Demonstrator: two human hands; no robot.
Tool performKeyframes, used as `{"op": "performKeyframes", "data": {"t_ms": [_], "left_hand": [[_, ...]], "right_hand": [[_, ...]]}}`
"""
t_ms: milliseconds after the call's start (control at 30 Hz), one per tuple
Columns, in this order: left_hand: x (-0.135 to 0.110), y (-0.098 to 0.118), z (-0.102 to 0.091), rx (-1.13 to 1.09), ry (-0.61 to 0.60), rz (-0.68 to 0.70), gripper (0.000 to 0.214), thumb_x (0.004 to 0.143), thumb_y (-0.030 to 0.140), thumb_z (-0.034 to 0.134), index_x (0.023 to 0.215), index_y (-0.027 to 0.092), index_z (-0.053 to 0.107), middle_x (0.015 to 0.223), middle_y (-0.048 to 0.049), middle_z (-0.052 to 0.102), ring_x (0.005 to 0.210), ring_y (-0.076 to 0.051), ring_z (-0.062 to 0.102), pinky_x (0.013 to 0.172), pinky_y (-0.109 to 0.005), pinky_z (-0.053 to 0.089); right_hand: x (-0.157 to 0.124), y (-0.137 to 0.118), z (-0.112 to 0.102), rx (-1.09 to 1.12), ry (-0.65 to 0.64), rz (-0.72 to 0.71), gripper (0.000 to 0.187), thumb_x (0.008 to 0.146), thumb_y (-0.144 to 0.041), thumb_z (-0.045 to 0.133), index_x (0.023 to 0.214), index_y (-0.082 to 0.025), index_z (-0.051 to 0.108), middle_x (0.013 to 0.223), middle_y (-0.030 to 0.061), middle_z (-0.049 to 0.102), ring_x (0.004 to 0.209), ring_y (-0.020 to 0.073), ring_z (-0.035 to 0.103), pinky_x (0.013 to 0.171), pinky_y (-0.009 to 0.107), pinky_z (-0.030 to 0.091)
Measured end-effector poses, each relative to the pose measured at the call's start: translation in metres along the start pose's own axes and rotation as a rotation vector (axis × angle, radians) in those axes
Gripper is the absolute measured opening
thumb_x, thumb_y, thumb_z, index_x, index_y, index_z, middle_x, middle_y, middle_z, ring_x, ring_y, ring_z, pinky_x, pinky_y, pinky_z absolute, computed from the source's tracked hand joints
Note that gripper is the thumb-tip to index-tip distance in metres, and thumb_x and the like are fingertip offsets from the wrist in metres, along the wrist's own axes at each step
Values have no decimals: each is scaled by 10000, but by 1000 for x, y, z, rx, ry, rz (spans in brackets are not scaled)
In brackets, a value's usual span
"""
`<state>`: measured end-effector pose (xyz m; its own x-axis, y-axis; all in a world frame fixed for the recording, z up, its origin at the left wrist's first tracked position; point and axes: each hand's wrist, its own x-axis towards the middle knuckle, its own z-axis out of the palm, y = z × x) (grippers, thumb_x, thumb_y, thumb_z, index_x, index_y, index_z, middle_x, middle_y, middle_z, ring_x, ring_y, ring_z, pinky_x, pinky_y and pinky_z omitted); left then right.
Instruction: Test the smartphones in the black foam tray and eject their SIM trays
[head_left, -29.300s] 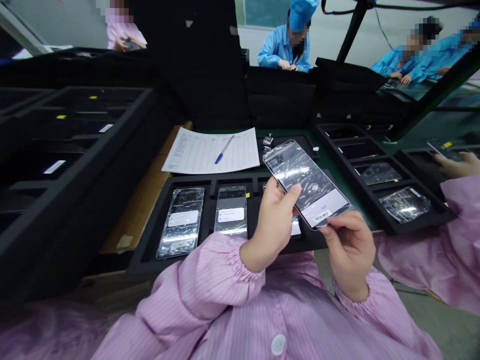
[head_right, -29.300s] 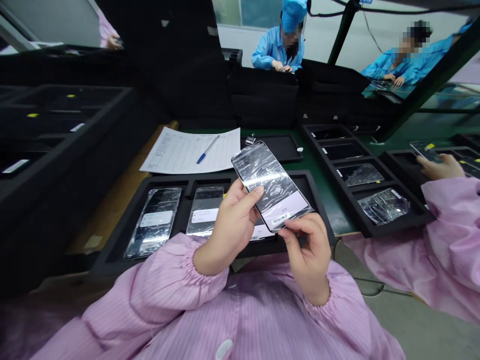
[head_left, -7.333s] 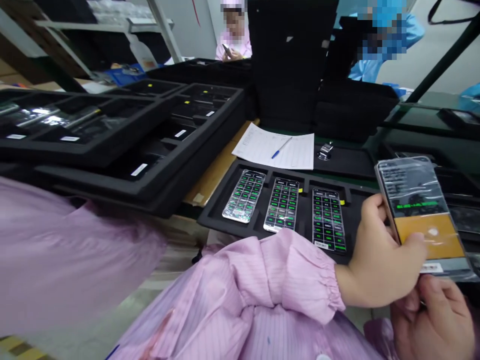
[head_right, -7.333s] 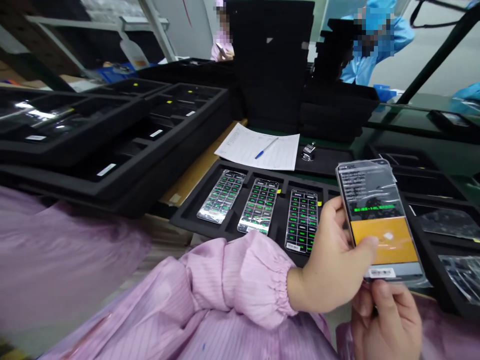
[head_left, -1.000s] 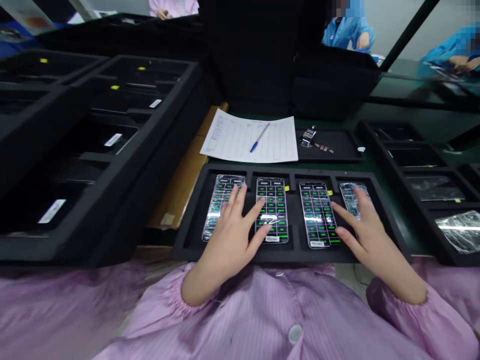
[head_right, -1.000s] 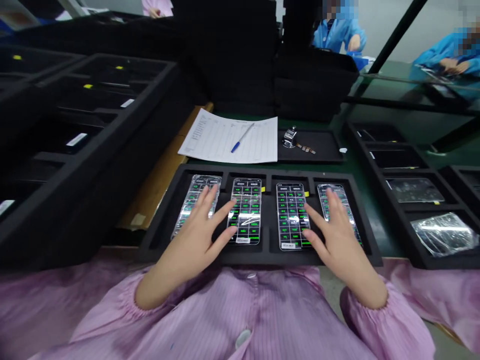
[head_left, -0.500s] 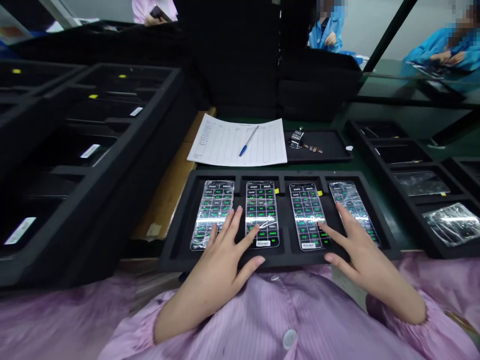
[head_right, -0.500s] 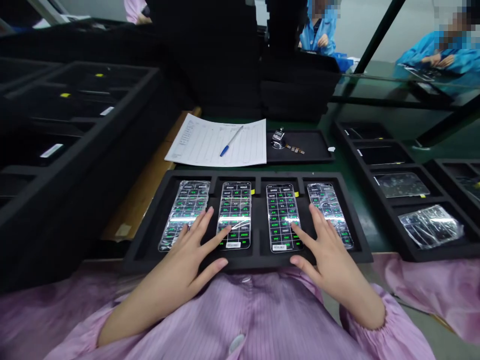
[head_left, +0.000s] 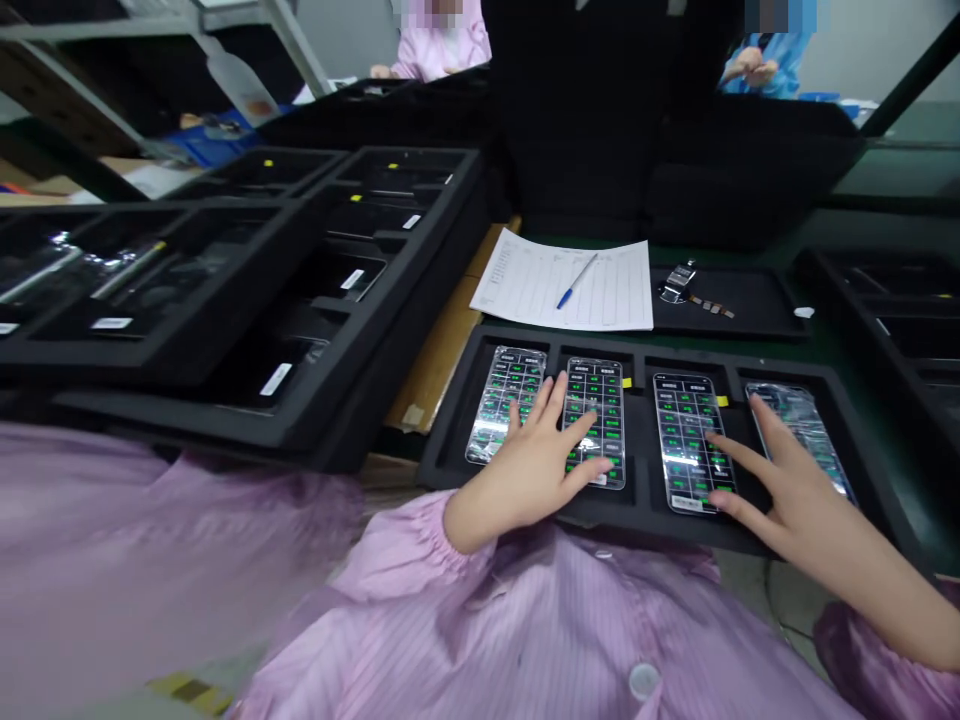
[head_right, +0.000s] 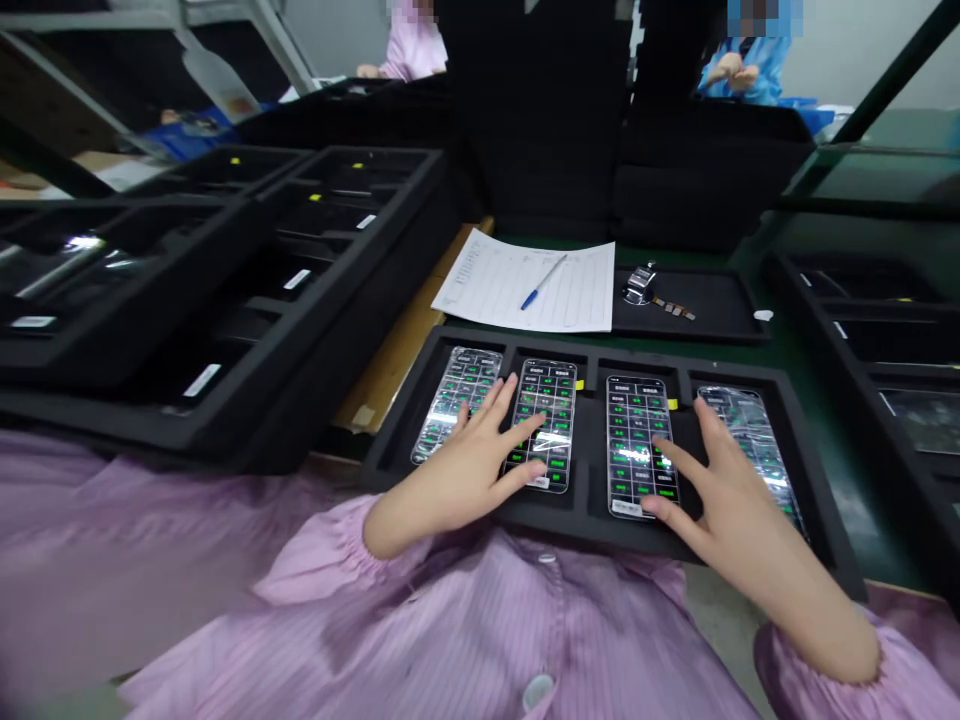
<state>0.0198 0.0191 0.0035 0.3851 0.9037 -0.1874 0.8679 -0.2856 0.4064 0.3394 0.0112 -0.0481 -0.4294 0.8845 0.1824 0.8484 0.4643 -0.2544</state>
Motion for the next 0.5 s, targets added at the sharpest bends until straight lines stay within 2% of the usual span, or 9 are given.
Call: {"op": "performKeyframes", "data": {"t_ms": [200, 333, 433, 500], "left_hand": [[23, -1, -5, -48, 16, -78, 599, 998, 587, 351, 1487, 260, 459, 1686, -157, -22, 1543, -382, -23, 1169, -708, 137], [26, 0, -9, -52, 56, -88, 561, 1016, 529, 363, 1495, 250, 451, 1684, -157, -66, 1541, -374, -69, 1181, -691, 83], [14, -11, -21, -117, 203, -91, 565, 1025, 504, 347, 1515, 231, 416, 1691, -144, -44, 1551, -345, -49, 1204, -649, 99], [2, -26, -31, -197, 390, -121, 571, 1030, 504, 307, 1499, 205, 437, 1692, -134, 98, 1562, -303, 62, 1232, -576, 145]], "right_hand": [[25, 16, -2, 32, -19, 35, 711, 936, -714, 390, 1320, -170, 640, 1664, 160, 123, 1497, 423, 220, 1150, 641, 329], [32, 17, -6, 44, -35, 60, 733, 943, -722, 357, 1326, -163, 637, 1660, 165, 141, 1500, 414, 219, 1166, 616, 313], [26, 19, -21, 35, 31, 99, 718, 968, -676, 339, 1391, -150, 583, 1664, 155, 131, 1504, 405, 210, 1193, 578, 286], [13, 22, -36, 24, 114, 202, 674, 989, -628, 323, 1441, -175, 534, 1668, 123, 134, 1506, 403, 207, 1212, 564, 257]]}}
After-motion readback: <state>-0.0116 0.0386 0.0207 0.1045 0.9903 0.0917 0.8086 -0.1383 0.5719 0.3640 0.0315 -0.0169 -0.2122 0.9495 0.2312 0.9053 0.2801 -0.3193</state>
